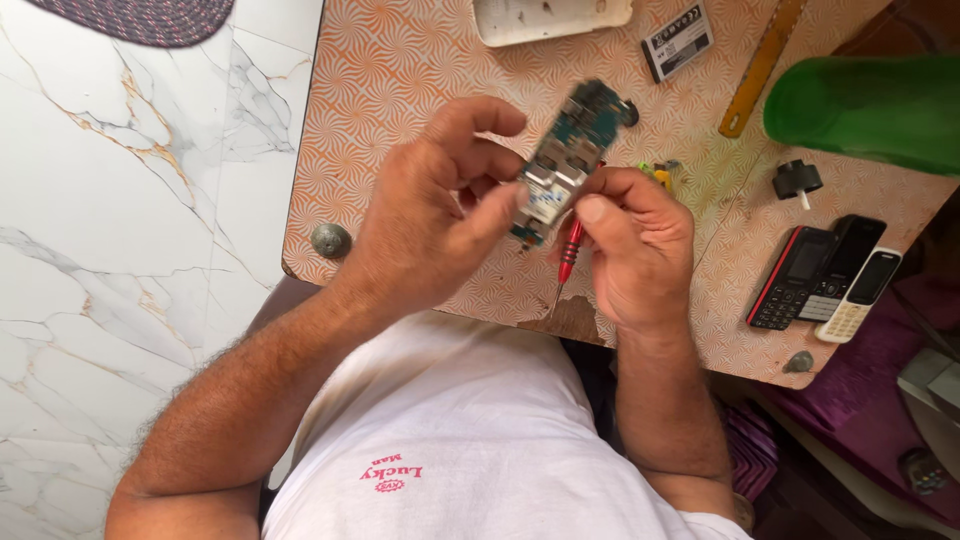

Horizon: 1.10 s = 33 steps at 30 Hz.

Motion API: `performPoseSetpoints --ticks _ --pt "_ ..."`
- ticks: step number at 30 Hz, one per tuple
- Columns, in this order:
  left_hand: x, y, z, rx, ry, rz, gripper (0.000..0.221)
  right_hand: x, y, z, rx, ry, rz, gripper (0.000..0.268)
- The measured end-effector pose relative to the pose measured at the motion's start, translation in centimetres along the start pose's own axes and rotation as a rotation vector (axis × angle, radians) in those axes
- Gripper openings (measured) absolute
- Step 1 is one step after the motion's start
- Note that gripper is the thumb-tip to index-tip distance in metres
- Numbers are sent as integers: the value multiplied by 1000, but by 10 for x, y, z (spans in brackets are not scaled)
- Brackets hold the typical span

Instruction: The person manipulates a mobile phone motherboard using a screwdriver, turning the board over and using the tool on specific components while holding the board by hand.

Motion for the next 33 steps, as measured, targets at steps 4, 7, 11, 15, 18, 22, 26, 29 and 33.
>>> performPoseSetpoints --ticks 4,7,11,15,18,22,26,29,33 --pt "-2 -3 1 31 5 -41 41 3 -4 -6 109 33 -29 14" --pt "-2 0 3 -25 21 -42 39 5 -4 -7 -39 1 -17 17" --pt "-4 13 -1 -238 62 52 38 7 -1 -9 6 -45 -3 17" --pt "-9 22 -20 -664 199 136 30 7 4 -8 68 -68 -1 19" --pt "-11 29 -21 -688 195 165 30 4 4 -8 86 -88 -15 21" --pt "-8 28 -21 -722 211 115 25 0 2 -4 52 -145 -40 21" --pt "-8 31 -20 -721 196 110 24 -2 2 -5 53 -141 -21 20" --pt "-8 34 -18 -647 187 99 23 -3 2 -5 54 -130 -12 20" --pt "-5 30 -12 -530 180 42 20 -4 0 -2 38 -150 -5 19"
Point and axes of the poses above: each hand's wrist, its own x-axis towards the middle knuckle, its own z-axis out of the back of the hand, y = z × x, the point moved 10 cm from there along x, towards the middle knuckle, and after that the axes turned 3 degrees about -z, right-handed, at the moved point
